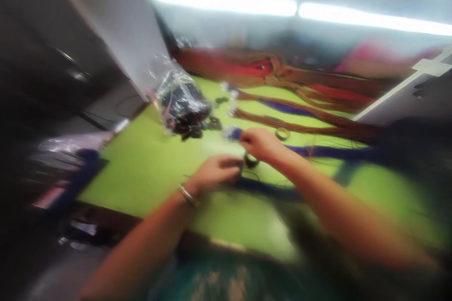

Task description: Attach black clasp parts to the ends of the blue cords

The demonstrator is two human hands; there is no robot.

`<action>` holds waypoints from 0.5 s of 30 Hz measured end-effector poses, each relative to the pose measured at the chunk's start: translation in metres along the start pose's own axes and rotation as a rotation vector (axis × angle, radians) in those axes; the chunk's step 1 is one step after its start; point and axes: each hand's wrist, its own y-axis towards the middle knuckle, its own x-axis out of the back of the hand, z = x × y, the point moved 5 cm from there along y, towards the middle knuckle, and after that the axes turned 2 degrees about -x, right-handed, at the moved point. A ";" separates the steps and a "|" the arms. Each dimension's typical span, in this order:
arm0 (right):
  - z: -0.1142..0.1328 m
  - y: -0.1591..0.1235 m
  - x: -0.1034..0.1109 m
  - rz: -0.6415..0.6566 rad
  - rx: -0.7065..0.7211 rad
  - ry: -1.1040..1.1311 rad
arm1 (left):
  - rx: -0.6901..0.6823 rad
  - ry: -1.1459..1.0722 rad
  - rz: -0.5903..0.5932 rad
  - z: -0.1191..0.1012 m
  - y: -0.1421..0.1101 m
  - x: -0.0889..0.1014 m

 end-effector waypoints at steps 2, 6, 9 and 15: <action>0.003 0.019 -0.016 0.035 0.020 -0.106 | 0.014 -0.017 -0.005 0.003 0.001 0.000; 0.008 0.041 -0.044 0.068 0.007 -0.230 | 0.013 -0.047 0.003 0.006 0.002 -0.001; 0.009 0.044 -0.050 0.082 0.018 -0.271 | 0.005 -0.041 0.012 0.005 0.002 -0.001; -0.003 0.024 -0.013 -0.089 -0.005 -0.089 | -0.035 -0.091 -0.043 0.005 0.002 0.002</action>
